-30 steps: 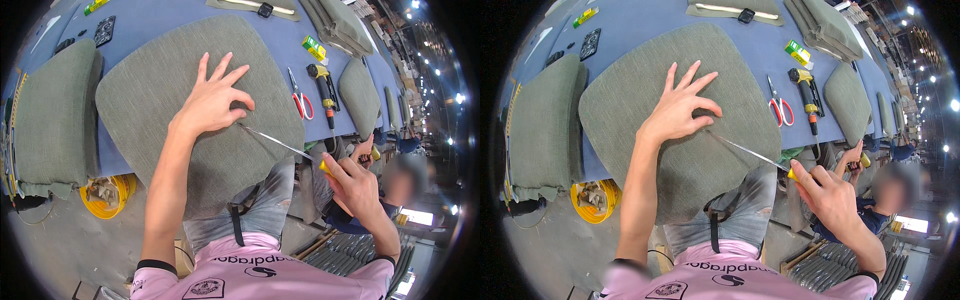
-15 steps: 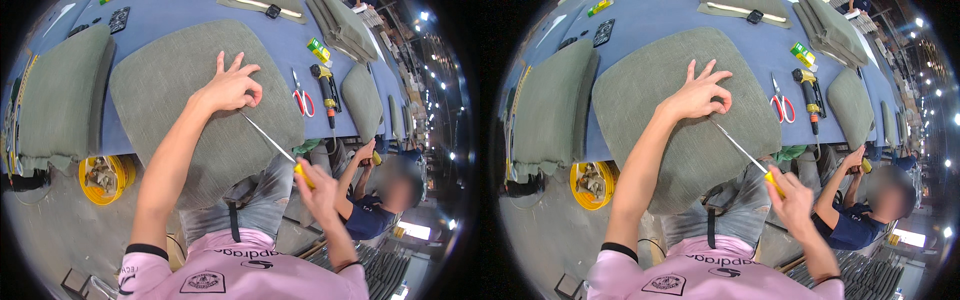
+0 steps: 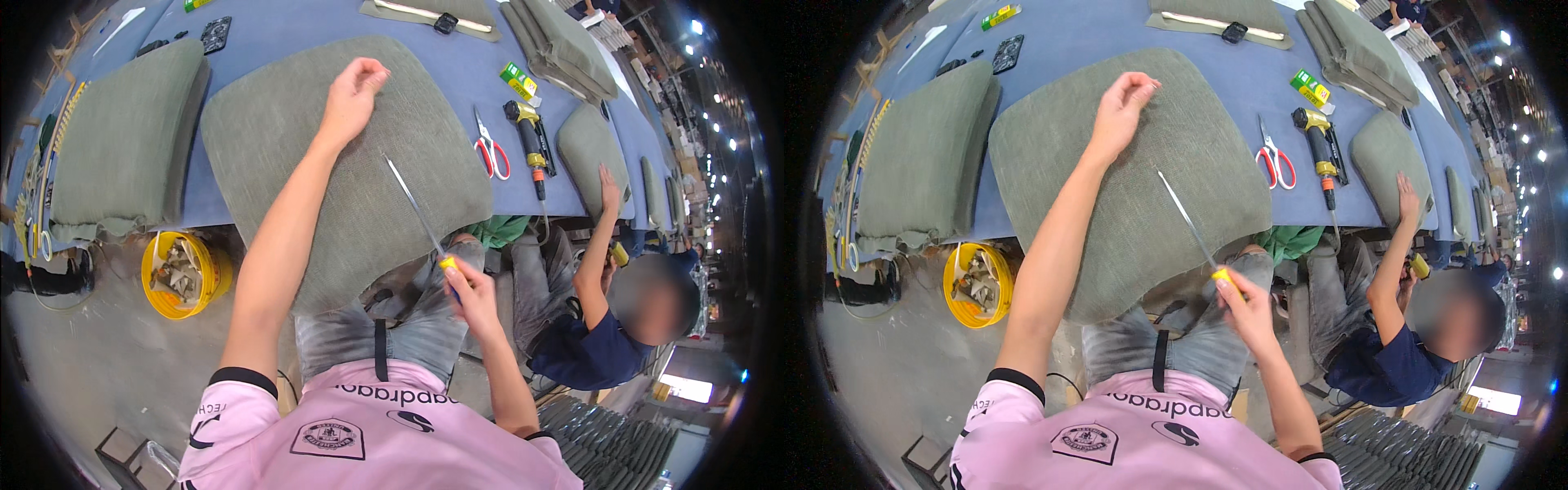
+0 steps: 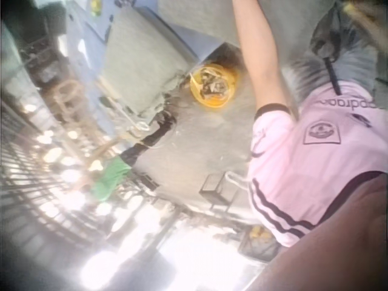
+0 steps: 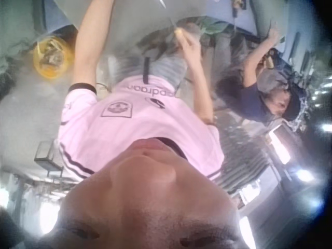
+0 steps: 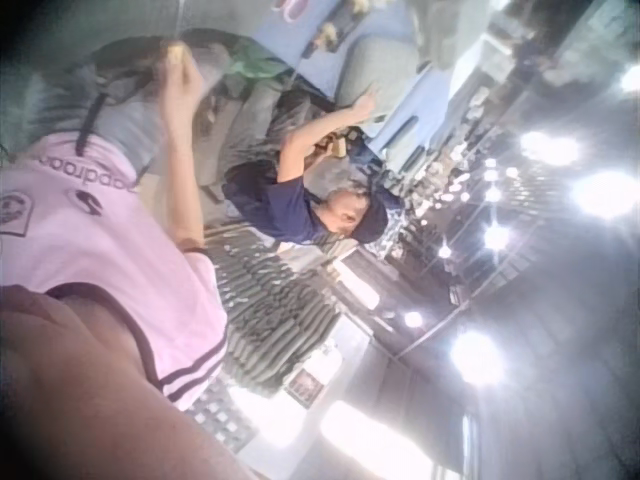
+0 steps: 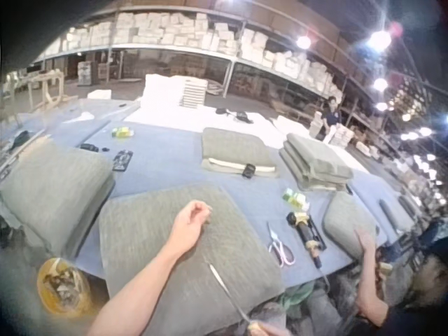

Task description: The person staples fabric onto cushion frames using a staple gun, then uses a screwdriver to smooth the fabric and scissors to trim excess material. The finished cushions are stacked on the table.

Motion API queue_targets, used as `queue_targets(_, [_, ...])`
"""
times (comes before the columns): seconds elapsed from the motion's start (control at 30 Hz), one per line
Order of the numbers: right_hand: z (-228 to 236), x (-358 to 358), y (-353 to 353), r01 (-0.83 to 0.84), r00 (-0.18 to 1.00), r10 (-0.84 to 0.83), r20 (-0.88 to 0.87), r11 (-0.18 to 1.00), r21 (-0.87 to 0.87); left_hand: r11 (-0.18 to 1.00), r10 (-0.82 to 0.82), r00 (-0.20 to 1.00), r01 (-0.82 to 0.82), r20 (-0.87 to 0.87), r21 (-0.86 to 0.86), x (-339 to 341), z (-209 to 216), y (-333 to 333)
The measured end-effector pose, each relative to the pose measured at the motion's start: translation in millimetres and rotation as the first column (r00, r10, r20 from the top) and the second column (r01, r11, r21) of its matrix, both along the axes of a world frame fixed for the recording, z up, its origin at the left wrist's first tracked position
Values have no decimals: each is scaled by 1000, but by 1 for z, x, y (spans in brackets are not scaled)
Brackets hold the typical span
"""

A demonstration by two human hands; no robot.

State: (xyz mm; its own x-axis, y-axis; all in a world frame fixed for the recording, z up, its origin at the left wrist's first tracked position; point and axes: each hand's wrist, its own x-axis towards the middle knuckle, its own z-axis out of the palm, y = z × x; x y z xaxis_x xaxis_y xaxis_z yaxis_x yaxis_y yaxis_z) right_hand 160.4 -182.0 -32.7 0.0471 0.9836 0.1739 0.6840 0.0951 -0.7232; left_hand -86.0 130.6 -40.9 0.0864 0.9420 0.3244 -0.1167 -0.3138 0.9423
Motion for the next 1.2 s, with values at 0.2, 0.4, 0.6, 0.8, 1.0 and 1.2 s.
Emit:
queue_targets(0.2, [29, -14, -10, 119, 962, -225, -156, 857, -502, 994, -5, 970, 32, 243, -106, -8, 0, 1])
queue_targets(0.4, [55, -25, -14, 80, 941, -65, 333, 996, -32, 993, -29, 985, 48, 168, -107, -9, 4, 0])
queue_targets(0.6, [29, -21, -15, 61, 953, -35, 300, 995, -80, 996, -52, 995, 59, 89, -74, -5, 4, -2])
queue_targets(0.8, [50, -17, 2, -335, 464, -579, -670, 586, -738, 995, -72, 997, 70, -17, -73, -7, 9, -4])
queue_targets(1.0, [55, -15, -2, 79, 995, -49, 92, 933, -352, 992, -100, 987, 109, 129, -68, -6, 8, -5])
queue_targets(1.2, [55, -9, 7, 105, 989, -61, 132, 927, -361, 989, -114, 990, 121, 85, -87, -11, 9, -1])
